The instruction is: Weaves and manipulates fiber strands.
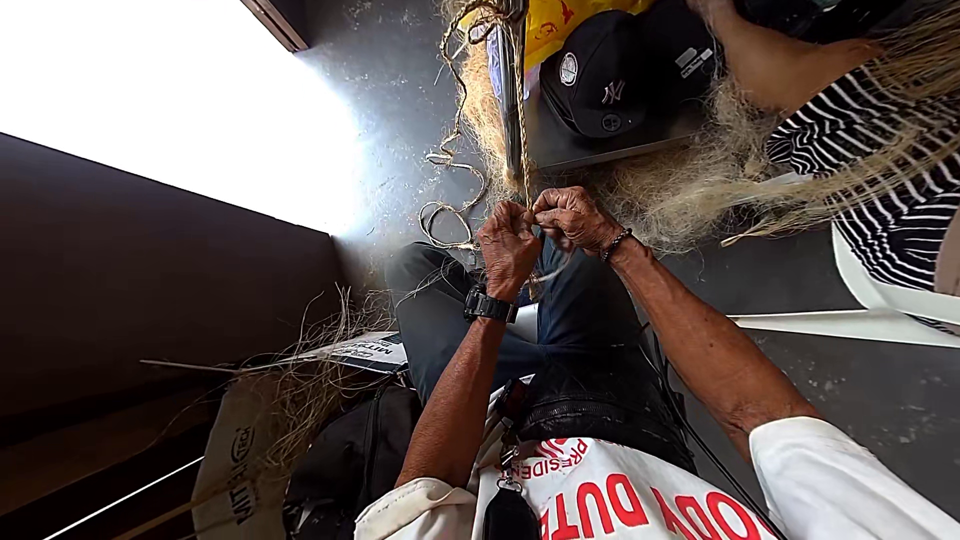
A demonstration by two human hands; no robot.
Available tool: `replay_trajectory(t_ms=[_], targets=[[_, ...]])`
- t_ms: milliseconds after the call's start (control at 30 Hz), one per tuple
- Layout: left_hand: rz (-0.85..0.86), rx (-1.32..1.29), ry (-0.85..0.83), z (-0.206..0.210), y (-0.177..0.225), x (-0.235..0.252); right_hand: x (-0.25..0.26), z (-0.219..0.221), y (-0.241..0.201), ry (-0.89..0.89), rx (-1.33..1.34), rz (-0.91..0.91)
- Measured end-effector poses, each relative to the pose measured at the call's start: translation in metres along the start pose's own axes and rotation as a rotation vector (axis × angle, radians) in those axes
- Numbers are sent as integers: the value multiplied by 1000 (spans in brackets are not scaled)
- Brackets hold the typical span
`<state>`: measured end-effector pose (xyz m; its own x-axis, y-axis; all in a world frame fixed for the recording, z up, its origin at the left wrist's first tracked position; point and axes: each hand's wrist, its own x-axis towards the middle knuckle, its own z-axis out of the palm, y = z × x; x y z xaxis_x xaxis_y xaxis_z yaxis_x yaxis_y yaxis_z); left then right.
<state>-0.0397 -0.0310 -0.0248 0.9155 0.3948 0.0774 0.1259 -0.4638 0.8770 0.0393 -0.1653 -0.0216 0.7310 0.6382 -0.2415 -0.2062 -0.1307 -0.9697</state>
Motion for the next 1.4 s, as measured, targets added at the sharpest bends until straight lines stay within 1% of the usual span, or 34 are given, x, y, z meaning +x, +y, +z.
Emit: replay_trajectory(t_ms=[33, 100, 200, 300, 367, 467, 500, 567, 667, 767, 833, 900, 967, 1000, 1033, 1100, 1200, 1267, 1333, 1400], targets=[[7, 5, -7, -2, 2, -2, 0, 0, -1, -10, 33, 31], [23, 13, -47, -10, 9, -9, 0, 0, 2, -15, 130, 36], [18, -15, -73, -13, 11, -11, 4, -1, 10, -10, 217, -17], [0, -18, -121, -17, 14, -10, 3, 2, 14, 43, 232, -63], [5, 60, -135, -24, 20, -10, 2, 4, 15, 91, 130, -127], [26, 169, -112, -32, 23, -15, 2, 5, 11, 181, -290, -267], [45, 171, -95, -32, 21, -19, 1, 7, 10, 204, -398, -274], [73, 147, -71, -29, 14, -31, 2, 12, 11, 224, -464, -242], [25, 126, -40, -12, 7, -46, 1, 21, 16, 258, -378, -180], [-45, 41, -79, 2, -4, -65, -2, 30, 13, 252, -148, -35], [-41, 54, -78, -2, -8, -74, -5, 33, 8, 225, 7, 40], [-26, 75, 14, -14, -7, -75, -4, 32, 10, 200, 80, 47], [-32, 101, 63, -25, -7, -64, -4, 29, 14, 181, 110, 32], [-44, 103, 38, -29, -8, -56, -4, 28, 15, 175, 115, 20], [-56, 94, -24, -32, -8, -48, -4, 28, 15, 173, 112, 6], [-82, 40, -191, -36, -4, -36, -5, 29, 14, 175, 101, -27], [-155, -165, -370, -35, -1, -21, -5, 29, 16, 192, 36, -112], [-215, -325, -452, -41, -7, -8, -6, 23, 19, 194, -27, -189], [-281, -418, -452, -63, -17, 1, -7, 15, 21, 195, -107, -237], [-343, -516, -390, -99, -33, 6, -7, 9, 23, 204, -162, -249]])
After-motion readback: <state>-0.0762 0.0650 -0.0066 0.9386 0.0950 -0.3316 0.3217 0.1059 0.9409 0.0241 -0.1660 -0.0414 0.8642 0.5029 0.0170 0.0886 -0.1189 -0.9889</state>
